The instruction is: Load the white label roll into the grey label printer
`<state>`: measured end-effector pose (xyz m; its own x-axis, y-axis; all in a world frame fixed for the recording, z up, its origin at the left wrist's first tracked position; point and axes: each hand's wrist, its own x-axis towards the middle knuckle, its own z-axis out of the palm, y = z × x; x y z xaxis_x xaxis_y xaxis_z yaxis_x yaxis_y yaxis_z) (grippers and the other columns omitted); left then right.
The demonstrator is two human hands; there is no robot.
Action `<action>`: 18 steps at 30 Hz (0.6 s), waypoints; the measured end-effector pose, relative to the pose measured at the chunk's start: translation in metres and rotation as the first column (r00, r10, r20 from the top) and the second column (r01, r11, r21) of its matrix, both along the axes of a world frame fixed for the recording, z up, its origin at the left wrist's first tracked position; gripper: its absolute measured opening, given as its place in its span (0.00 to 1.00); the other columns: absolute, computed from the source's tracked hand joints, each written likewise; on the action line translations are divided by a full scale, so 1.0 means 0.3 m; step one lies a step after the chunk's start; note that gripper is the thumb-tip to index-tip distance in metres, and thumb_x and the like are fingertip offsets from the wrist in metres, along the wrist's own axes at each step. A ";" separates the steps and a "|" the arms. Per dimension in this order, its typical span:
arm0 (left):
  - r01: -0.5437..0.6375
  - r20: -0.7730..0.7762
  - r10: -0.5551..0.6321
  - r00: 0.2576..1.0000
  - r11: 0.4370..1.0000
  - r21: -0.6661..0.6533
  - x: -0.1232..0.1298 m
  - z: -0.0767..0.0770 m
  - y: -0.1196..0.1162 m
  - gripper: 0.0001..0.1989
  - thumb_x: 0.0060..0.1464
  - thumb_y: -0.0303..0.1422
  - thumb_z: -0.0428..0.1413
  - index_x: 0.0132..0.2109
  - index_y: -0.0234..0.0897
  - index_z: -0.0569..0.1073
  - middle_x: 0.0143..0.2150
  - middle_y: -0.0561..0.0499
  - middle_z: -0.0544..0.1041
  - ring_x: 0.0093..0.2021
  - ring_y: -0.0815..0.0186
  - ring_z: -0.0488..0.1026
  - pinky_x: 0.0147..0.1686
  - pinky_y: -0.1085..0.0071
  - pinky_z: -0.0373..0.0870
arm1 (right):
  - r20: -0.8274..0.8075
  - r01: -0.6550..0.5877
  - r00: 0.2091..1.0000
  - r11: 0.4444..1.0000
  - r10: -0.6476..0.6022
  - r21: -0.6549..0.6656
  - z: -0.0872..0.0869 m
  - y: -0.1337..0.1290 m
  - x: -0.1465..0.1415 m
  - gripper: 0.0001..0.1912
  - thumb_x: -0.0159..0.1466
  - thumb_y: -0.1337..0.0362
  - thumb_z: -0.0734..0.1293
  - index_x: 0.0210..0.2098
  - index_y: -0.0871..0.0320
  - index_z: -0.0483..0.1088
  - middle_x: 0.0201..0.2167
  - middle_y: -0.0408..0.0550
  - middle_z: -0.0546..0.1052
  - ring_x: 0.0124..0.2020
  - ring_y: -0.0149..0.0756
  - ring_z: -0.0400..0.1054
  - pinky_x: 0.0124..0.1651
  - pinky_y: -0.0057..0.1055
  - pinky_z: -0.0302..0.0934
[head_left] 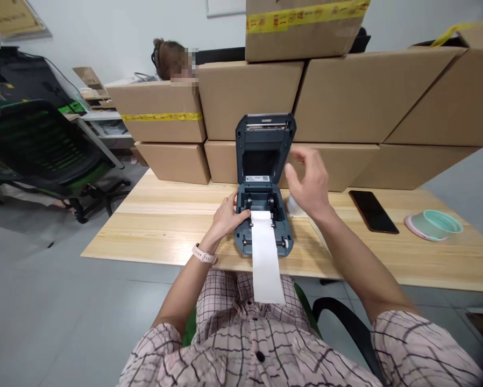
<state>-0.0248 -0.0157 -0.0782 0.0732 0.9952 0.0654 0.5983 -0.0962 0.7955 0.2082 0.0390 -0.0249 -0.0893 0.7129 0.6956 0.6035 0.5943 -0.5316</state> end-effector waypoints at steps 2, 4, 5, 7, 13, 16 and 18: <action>-0.006 -0.167 -0.002 0.986 0.999 -0.052 -0.005 0.034 0.003 0.40 0.56 0.44 0.59 0.73 0.39 0.60 0.51 0.42 0.81 0.47 0.52 0.78 0.46 0.60 0.72 | 0.215 -0.145 0.960 0.974 0.181 -0.173 0.020 -0.061 -0.009 0.10 0.70 0.63 0.60 0.47 0.54 0.70 0.46 0.52 0.80 0.47 0.45 0.74 0.52 0.40 0.67; 0.003 -0.287 -0.033 0.957 0.995 -0.103 -0.006 0.059 0.011 0.41 0.57 0.45 0.58 0.74 0.38 0.58 0.44 0.44 0.82 0.43 0.51 0.79 0.43 0.61 0.71 | 0.400 -0.238 0.807 0.859 0.435 -0.453 0.031 -0.076 -0.031 0.10 0.69 0.68 0.57 0.46 0.54 0.67 0.44 0.50 0.80 0.42 0.42 0.74 0.45 0.36 0.64; 0.006 -0.331 -0.044 0.943 0.993 -0.117 -0.006 0.068 0.017 0.42 0.57 0.45 0.57 0.74 0.36 0.57 0.42 0.45 0.83 0.43 0.51 0.79 0.43 0.61 0.70 | 0.450 -0.239 0.722 0.800 0.525 -0.551 0.034 -0.067 -0.045 0.11 0.68 0.70 0.56 0.46 0.55 0.66 0.44 0.51 0.80 0.41 0.42 0.74 0.43 0.35 0.63; 0.010 -0.385 -0.059 0.921 0.992 -0.129 -0.005 0.076 0.026 0.43 0.57 0.44 0.57 0.74 0.34 0.57 0.41 0.45 0.83 0.43 0.50 0.79 0.42 0.62 0.69 | 0.498 -0.216 0.606 0.731 0.620 -0.648 0.038 -0.030 -0.076 0.10 0.66 0.71 0.57 0.44 0.55 0.66 0.43 0.52 0.79 0.40 0.42 0.72 0.41 0.34 0.60; 0.043 -0.393 -0.088 0.915 0.992 -0.120 0.000 0.083 0.023 0.42 0.57 0.42 0.55 0.74 0.33 0.56 0.39 0.45 0.83 0.41 0.51 0.79 0.39 0.64 0.69 | 0.475 -0.176 0.443 0.593 0.760 -0.786 0.051 0.056 -0.123 0.08 0.64 0.69 0.62 0.42 0.54 0.68 0.34 0.48 0.78 0.31 0.39 0.69 0.33 0.31 0.56; 0.080 -0.389 -0.114 0.914 0.992 -0.102 -0.004 0.088 0.019 0.39 0.57 0.39 0.54 0.73 0.32 0.58 0.37 0.45 0.82 0.38 0.53 0.78 0.38 0.65 0.68 | 0.458 -0.171 0.412 0.560 0.788 -0.810 0.043 0.060 -0.124 0.07 0.63 0.68 0.64 0.42 0.55 0.69 0.34 0.49 0.78 0.32 0.39 0.68 0.34 0.32 0.56; 0.111 -0.355 -0.141 0.924 0.988 -0.104 -0.011 0.088 0.018 0.38 0.56 0.35 0.52 0.73 0.32 0.58 0.34 0.47 0.81 0.35 0.55 0.77 0.37 0.65 0.68 | 0.433 -0.182 0.401 0.534 0.807 -0.826 0.032 0.065 -0.125 0.08 0.63 0.66 0.66 0.42 0.56 0.70 0.35 0.50 0.79 0.34 0.41 0.70 0.37 0.33 0.58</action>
<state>-0.0281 -0.0102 -0.0517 0.2019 0.9770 -0.0687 0.8329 -0.1343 0.5370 0.1708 0.0583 -0.0153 -0.7903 0.4840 -0.3758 0.6109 0.6702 -0.4215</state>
